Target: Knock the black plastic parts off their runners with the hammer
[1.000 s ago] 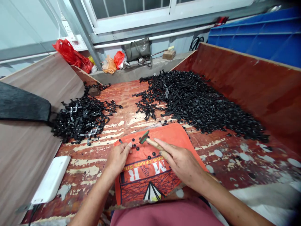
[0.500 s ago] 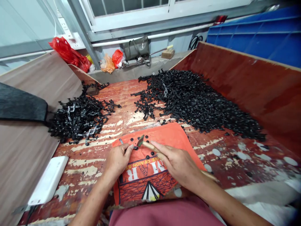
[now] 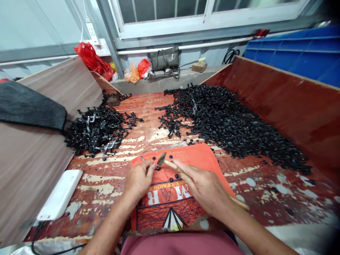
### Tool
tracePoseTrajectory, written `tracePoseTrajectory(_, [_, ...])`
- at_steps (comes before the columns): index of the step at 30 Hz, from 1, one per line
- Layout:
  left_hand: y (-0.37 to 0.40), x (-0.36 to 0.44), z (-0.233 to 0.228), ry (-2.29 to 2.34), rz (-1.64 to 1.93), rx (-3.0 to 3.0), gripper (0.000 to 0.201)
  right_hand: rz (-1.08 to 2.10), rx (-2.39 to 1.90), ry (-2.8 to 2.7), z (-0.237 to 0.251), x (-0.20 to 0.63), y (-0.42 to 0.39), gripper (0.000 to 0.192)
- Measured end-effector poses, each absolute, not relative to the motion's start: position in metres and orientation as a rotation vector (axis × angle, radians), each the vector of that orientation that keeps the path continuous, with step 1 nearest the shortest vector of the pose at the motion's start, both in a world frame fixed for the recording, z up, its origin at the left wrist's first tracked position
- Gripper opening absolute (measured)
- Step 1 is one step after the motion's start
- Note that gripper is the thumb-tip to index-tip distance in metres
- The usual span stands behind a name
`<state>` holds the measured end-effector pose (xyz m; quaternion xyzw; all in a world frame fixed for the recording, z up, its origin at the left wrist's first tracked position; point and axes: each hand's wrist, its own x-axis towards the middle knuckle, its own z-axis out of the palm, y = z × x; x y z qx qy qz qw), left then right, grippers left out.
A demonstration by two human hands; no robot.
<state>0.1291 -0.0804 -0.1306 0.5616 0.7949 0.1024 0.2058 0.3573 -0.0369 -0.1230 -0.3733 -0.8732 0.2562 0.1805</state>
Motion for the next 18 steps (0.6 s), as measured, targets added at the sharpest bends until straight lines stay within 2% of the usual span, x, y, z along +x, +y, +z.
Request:
tracePoseTrajectory(3, [-0.082,0.13,-0.132,2.244,0.267,1.574,0.031,0.627,-1.018,-2.4,-0.119,0.359,-0.04,0.048])
tracePoseTrajectory(7, [-0.083,0.131,-0.134,2.28,0.193,1.618,0.03,0.492,-1.067,-2.632,-0.125,0.356,-0.042,0.046])
tracePoseTrajectory(14, [-0.083,0.132,-0.135,2.248,0.154,1.651,0.032,0.452,-1.119,-2.646,-0.131,0.35,-0.042,0.051])
tracePoseTrajectory(18, [-0.089,0.125,-0.132,2.068,0.409,1.676,0.036,0.478,-1.122,-2.656,-0.135,0.348,-0.039,0.051])
